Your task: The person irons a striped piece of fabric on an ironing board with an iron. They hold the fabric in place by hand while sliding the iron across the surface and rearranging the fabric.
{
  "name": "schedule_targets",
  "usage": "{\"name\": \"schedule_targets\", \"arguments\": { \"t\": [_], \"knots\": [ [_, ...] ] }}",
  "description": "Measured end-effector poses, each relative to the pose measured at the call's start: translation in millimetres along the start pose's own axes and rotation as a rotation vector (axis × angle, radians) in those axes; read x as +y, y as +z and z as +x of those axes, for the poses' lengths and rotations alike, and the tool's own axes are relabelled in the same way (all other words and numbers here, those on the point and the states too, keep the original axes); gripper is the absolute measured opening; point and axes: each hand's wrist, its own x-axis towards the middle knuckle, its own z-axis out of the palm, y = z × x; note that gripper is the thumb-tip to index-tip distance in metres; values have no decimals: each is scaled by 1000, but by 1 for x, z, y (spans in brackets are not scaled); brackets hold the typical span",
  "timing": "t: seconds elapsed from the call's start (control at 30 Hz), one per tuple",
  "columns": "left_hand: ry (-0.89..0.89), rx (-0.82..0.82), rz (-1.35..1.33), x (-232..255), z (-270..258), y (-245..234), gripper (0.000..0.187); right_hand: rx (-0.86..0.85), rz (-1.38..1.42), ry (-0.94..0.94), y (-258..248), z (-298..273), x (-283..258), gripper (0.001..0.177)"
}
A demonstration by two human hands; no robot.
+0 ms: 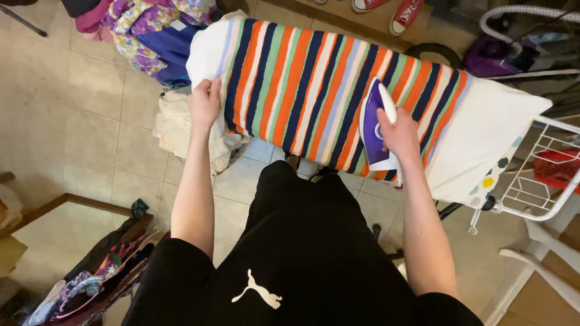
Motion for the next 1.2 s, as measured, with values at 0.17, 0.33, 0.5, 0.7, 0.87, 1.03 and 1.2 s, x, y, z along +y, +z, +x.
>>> {"name": "schedule_targets", "arguments": {
  "t": [0.17, 0.33, 0.5, 0.7, 0.87, 1.03, 1.2],
  "knots": [
    [-37, -15, -230, -18, -2, 14, 37, -293, -239, -100, 3, -27, -41, 37],
    [-34, -13, -186, -27, -3, 14, 35, -225, -359, -170, -8, 2, -27, 51],
    [-25, -11, -188, -29, 1, 11, 34, -137, -356, -96, -12, 26, -17, 54],
    [-8, -22, -208, -28, 2, 12, 37, -443, -455, -253, 21, -5, -26, 41],
    [34, 2, -170, -20, -3, 4, 37, -253, -419, -234, -4, 17, -29, 53],
    [46, 3, -141, -23, -1, 7, 38, -294, -365, -234, 8, 15, -26, 43],
    [47, -3, -155, -21, -1, 5, 40, -521, -550, -350, 27, -18, -45, 29]
  ]
}}
